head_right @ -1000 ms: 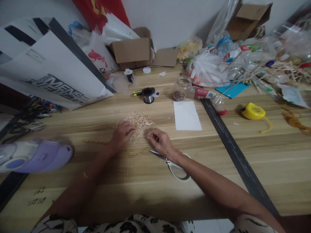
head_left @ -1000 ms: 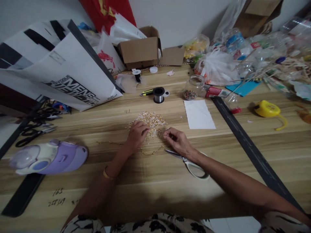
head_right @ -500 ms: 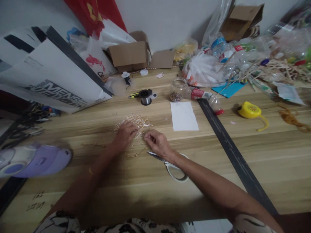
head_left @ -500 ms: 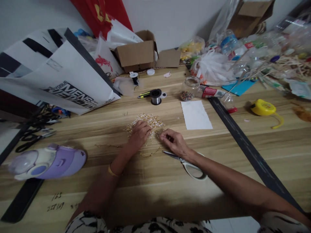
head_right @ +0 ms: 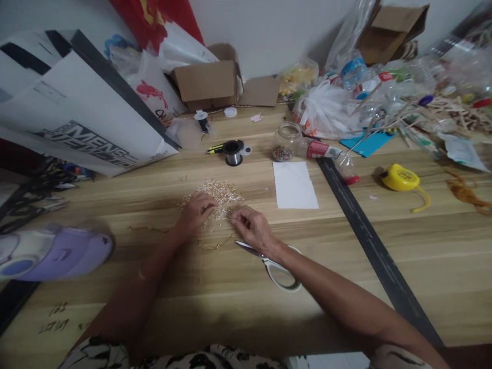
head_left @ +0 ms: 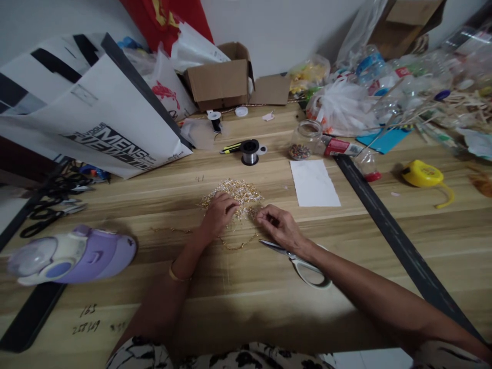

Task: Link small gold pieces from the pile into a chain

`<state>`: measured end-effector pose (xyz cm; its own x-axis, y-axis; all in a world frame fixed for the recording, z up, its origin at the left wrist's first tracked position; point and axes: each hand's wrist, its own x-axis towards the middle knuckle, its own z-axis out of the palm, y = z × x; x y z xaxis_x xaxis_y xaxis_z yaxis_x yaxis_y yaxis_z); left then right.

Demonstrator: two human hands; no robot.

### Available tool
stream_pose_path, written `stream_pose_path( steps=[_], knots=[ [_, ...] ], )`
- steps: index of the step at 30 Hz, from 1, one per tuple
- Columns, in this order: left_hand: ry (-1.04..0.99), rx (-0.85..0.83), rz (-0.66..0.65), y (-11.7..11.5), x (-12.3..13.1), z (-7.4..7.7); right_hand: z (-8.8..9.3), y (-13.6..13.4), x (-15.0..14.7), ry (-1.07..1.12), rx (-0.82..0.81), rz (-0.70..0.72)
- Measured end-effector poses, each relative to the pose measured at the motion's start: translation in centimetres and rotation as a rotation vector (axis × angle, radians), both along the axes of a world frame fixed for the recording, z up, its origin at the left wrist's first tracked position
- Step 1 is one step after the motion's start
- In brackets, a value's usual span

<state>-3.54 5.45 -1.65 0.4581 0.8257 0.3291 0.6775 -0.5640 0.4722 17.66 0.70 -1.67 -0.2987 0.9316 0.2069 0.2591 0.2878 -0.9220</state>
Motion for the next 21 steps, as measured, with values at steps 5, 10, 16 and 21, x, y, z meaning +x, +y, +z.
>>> stream_pose_path(
  steps=[5,10,16,21],
  knots=[
    [-0.025,0.009,0.000,0.25,-0.32,-0.23,0.12,-0.03,0.03,-0.011,-0.018,0.003],
    [-0.032,0.030,-0.016,0.26,-0.14,-0.20,0.32,-0.08,0.01,-0.025,-0.025,0.012],
    [-0.026,0.042,-0.055,0.41,-0.29,-0.66,0.07,-0.02,-0.04,-0.016,-0.012,0.003],
    [0.002,0.067,-0.033,0.45,-0.48,-0.61,0.13,-0.01,-0.08,-0.011,-0.010,0.001]
  ],
)
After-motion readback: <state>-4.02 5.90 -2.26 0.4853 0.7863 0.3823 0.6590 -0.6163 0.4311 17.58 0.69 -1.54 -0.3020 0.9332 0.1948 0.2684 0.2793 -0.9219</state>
